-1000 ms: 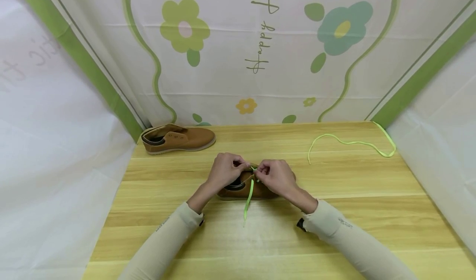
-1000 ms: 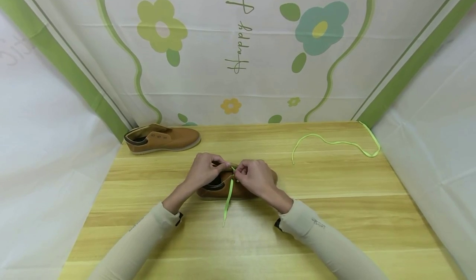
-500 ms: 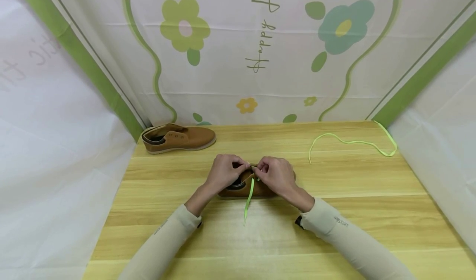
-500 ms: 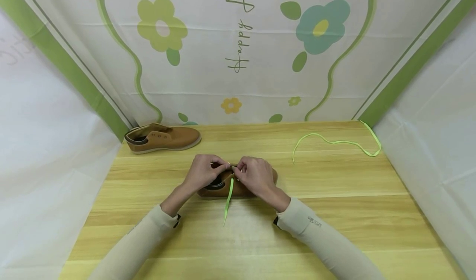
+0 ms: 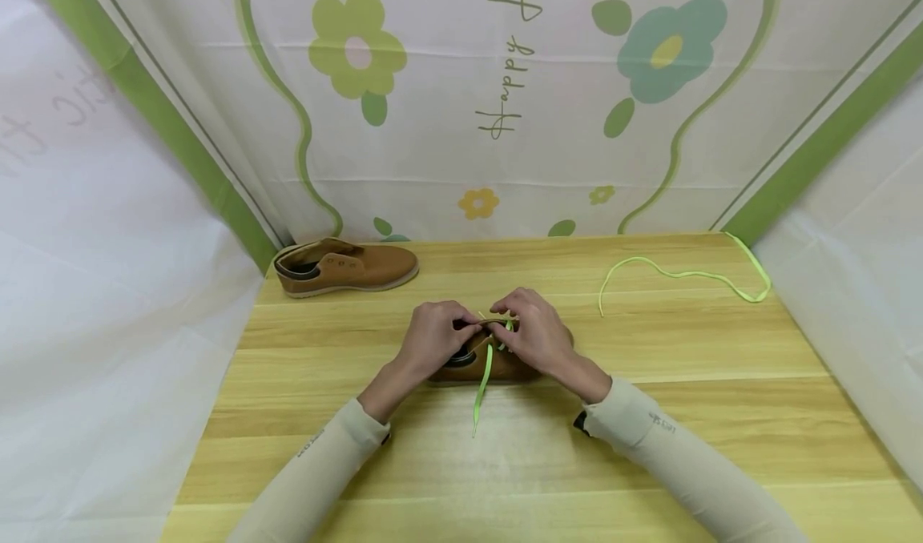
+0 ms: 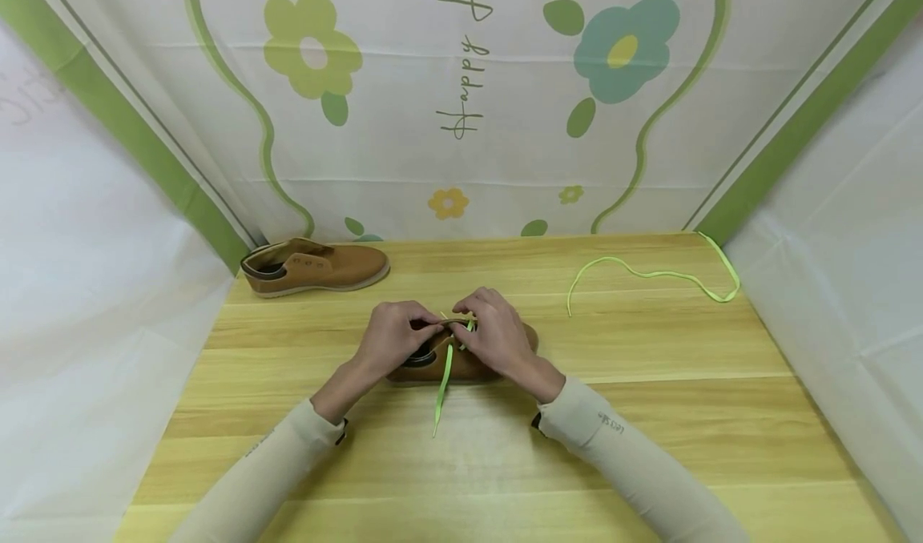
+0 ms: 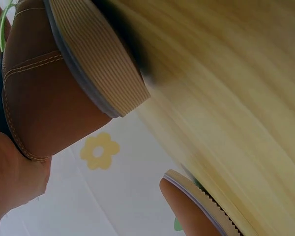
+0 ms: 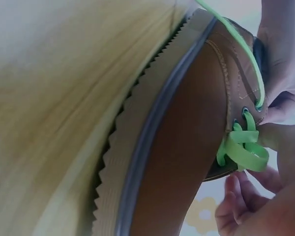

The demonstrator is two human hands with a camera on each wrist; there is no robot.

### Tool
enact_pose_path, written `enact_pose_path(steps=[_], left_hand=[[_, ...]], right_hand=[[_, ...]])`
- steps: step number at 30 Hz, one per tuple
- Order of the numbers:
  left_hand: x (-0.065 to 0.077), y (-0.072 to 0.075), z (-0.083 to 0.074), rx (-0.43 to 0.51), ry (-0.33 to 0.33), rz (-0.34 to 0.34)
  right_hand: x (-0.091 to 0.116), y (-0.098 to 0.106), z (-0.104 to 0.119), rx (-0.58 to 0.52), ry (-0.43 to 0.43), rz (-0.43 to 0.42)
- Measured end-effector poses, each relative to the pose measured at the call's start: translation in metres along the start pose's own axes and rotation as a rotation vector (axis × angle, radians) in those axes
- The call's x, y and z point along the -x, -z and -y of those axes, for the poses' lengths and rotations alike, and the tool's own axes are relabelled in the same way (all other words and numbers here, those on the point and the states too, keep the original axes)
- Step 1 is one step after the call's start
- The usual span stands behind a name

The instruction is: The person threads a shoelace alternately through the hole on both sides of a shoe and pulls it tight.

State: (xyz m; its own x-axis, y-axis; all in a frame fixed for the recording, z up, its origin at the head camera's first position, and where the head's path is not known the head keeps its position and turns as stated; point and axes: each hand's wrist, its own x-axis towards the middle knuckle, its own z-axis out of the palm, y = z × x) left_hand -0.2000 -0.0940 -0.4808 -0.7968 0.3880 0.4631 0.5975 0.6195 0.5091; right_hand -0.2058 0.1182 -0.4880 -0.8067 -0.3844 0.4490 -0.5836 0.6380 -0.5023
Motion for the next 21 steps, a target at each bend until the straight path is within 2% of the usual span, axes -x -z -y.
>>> enact_pose_path(steps=[4,8,15,21], left_hand=[[0.001,0.0,0.001,-0.019,-0.018,-0.004],[0.002,0.0,0.001,-0.015,-0.015,-0.005],[0.002,0.0,0.0,-0.013,-0.003,-0.013],[0.001,0.001,0.0,-0.006,0.002,-0.001]], right_hand=[[-0.003,0.002,0.002,-0.066,-0.006,0.081],[-0.005,0.003,0.004,-0.13,-0.033,0.124],[-0.008,0.004,0.006,-0.238,-0.076,0.158],[-0.012,0.004,0.007,-0.292,-0.11,0.146]])
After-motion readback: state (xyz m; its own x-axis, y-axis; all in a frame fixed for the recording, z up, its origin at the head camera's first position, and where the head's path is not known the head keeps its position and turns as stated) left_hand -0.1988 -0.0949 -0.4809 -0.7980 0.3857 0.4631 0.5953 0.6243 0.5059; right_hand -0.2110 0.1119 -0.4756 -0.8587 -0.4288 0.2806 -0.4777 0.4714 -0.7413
